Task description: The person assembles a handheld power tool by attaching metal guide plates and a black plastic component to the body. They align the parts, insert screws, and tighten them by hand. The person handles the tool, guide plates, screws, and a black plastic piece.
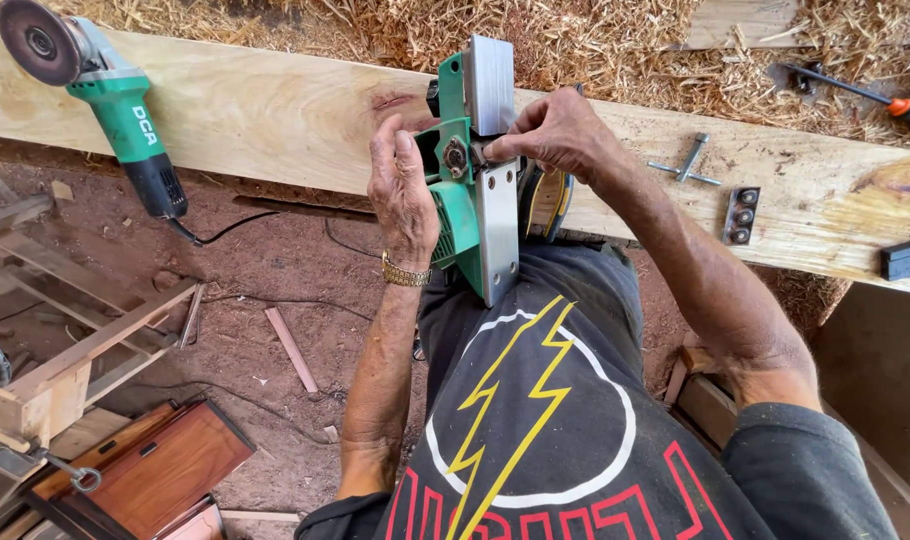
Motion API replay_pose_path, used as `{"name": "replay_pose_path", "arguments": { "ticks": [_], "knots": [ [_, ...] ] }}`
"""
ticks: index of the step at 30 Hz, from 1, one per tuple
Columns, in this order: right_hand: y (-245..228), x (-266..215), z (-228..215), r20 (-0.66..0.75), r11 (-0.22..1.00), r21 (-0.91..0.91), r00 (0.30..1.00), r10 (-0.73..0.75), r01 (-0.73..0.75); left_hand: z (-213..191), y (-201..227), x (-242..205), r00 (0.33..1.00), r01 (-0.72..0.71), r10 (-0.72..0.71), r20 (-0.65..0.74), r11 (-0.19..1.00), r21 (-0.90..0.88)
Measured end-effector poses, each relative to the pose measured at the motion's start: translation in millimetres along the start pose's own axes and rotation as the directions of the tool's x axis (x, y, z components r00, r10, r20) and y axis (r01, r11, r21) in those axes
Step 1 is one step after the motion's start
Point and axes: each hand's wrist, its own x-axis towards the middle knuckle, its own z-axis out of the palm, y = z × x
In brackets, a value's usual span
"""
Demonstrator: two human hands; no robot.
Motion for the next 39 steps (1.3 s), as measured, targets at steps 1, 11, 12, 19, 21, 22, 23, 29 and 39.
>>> {"name": "replay_pose_path", "arguments": {
  "ticks": [1,11,12,19,21,22,23,29,39],
  "knots": [
    [1,0,2,0.004,1.0,0.0,1.0,0.0,0.0,0,0,0,1.0,0.002,-0.002,-0.003,1.0,0.001],
    [13,-5,14,-0.054,0.97,0.243,0.998,-0.011,0.024,0,4,2,1.0,-0.013,0.014,-0.013,0.998,0.056],
    [13,-5,15,-0.066,0.966,0.257,0.998,-0.004,0.02,0,4,2,1.0,-0.018,0.018,-0.014,0.998,0.06],
    [11,-11,25,-0.147,0.968,0.25,0.989,0.018,0.019,0,2,2,0.999,-0.044,0.044,-0.005,0.998,0.051],
    [12,-12,29,-0.174,0.956,0.29,0.985,0.009,0.043,0,4,2,0.999,-0.031,0.031,-0.007,0.998,0.048],
    [13,-12,30,-0.173,0.957,0.288,0.985,0.008,0.043,0,3,3,0.999,-0.031,0.031,-0.009,0.998,0.048],
    [14,-13,32,-0.181,0.953,0.299,0.984,0.0,0.055,-1,2,2,0.999,-0.03,0.031,-0.011,0.998,0.057],
    [15,-23,32,-0.16,0.917,0.393,0.987,-0.002,0.066,0,1,3,0.999,-0.035,0.036,-0.011,0.997,0.062],
    [52,-9,46,-0.238,0.881,0.421,0.964,-0.12,0.214,-10,19,-24,0.999,-0.016,0.01,0.038,0.985,0.171]
  ]
}}
